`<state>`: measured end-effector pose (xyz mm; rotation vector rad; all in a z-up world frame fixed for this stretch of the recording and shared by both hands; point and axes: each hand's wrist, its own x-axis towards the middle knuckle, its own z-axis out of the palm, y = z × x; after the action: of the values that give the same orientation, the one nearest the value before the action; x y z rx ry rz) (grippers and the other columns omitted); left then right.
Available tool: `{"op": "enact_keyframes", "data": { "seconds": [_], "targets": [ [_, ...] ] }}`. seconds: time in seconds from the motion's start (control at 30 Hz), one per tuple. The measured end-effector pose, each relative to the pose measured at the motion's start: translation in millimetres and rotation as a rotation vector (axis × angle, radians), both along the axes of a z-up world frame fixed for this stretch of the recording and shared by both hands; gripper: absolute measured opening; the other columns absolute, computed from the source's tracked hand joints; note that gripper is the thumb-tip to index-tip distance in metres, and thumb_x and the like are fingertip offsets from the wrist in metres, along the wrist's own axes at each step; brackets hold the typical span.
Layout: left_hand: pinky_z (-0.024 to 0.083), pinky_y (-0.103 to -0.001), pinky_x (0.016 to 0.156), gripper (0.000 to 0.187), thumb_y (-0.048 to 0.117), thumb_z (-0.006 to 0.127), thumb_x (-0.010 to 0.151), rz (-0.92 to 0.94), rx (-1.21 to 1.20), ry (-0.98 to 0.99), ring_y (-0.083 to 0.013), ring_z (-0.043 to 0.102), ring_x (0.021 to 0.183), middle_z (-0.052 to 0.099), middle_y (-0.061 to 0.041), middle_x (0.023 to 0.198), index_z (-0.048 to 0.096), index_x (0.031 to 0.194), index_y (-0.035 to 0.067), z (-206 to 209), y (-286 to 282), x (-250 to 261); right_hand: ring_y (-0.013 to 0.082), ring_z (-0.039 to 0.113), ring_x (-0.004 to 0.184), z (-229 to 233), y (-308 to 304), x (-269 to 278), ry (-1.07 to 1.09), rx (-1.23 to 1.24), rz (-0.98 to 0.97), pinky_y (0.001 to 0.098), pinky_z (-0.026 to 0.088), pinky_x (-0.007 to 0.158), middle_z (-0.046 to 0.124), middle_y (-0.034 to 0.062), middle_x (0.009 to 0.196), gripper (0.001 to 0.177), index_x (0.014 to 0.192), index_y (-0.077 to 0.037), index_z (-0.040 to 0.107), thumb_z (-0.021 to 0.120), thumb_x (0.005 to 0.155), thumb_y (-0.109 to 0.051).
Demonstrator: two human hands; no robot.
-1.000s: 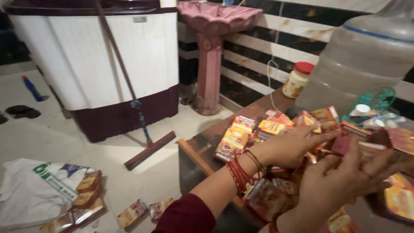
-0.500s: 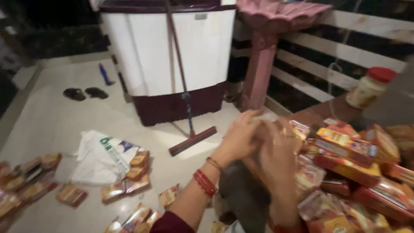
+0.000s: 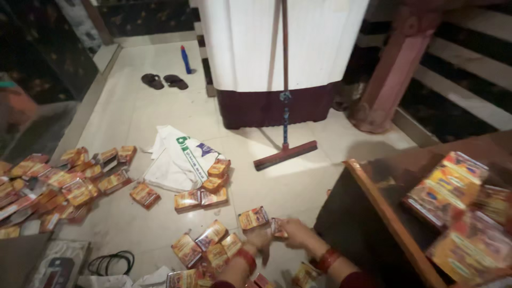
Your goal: The person stacks small orange boxes on a table and secures them with a tape dispenser. They then gather loose boxes from the floor, place them into a white cloth bag, and proceed to pack the boxes into clear plastic bags using the tape dispenser to seal them.
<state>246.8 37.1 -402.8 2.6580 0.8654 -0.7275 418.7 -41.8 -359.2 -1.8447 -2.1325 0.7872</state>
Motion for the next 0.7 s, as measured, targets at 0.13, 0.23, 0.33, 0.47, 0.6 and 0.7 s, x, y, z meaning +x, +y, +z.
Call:
{"op": "enact_keyframes", "data": {
  "seconds": [0.13,0.23,0.33,0.47,0.6,0.7],
  "targets": [
    [0.044,-0.064,0.102,0.098,0.032,0.094,0.05,0.169,-0.204,-0.014,-0.0428,0.046,0.135,0.055,-0.018,0.14,0.057,0.14,0.022,-44,-30,-38,0.0411,0.061,0.117,-58,-30,-11,-0.107,-0.196,0.045,0.0455,0.052,0.096,0.064,0.0255,0.12,0.06,0.123,-0.001,0.061,0.08,0.067,-0.008],
    [0.046,-0.062,0.101,0.092,0.035,0.09,0.055,0.232,-0.165,-0.077,-0.0428,0.049,0.132,0.057,-0.019,0.136,0.057,0.139,0.021,-49,-17,-49,0.0433,0.059,0.116,-88,-57,-10,-0.11,-0.237,-0.017,0.0484,0.049,0.1,0.063,0.0273,0.12,0.06,0.132,0.002,0.054,0.078,0.079,-0.014],
    [0.047,-0.06,0.1,0.086,0.038,0.087,0.059,0.288,-0.137,-0.146,-0.0427,0.052,0.128,0.059,-0.019,0.132,0.057,0.137,0.02,-57,-14,-50,0.04,0.06,0.114,-99,-60,2,-0.042,-0.356,-0.125,0.0469,0.05,0.098,0.064,0.0245,0.119,0.058,0.131,0.001,0.056,0.078,0.08,-0.017],
    [0.048,-0.057,0.098,0.078,0.041,0.083,0.065,0.377,-0.125,-0.226,-0.0426,0.056,0.123,0.062,-0.02,0.127,0.058,0.135,0.019,-59,-8,-54,0.0356,0.06,0.111,-106,-51,6,0.076,-0.436,-0.218,0.0448,0.051,0.095,0.065,0.0209,0.118,0.055,0.129,-0.001,0.06,0.078,0.081,-0.021],
    [0.05,-0.055,0.096,0.072,0.045,0.079,0.071,0.47,-0.113,-0.309,-0.0426,0.059,0.117,0.065,-0.02,0.123,0.058,0.133,0.017,-53,1,-60,0.0313,0.061,0.108,-107,-37,7,0.235,-0.469,-0.318,0.0428,0.051,0.092,0.065,0.0172,0.117,0.053,0.127,-0.002,0.063,0.078,0.082,-0.026],
    [0.051,-0.053,0.094,0.067,0.048,0.076,0.075,0.54,-0.114,-0.382,-0.0425,0.062,0.114,0.067,-0.021,0.119,0.059,0.132,0.016,-53,-4,-63,0.028,0.062,0.106,-106,-30,7,0.406,-0.489,-0.425,0.0413,0.052,0.09,0.066,0.0145,0.116,0.051,0.126,-0.004,0.065,0.078,0.083,-0.029]
  ]
}}
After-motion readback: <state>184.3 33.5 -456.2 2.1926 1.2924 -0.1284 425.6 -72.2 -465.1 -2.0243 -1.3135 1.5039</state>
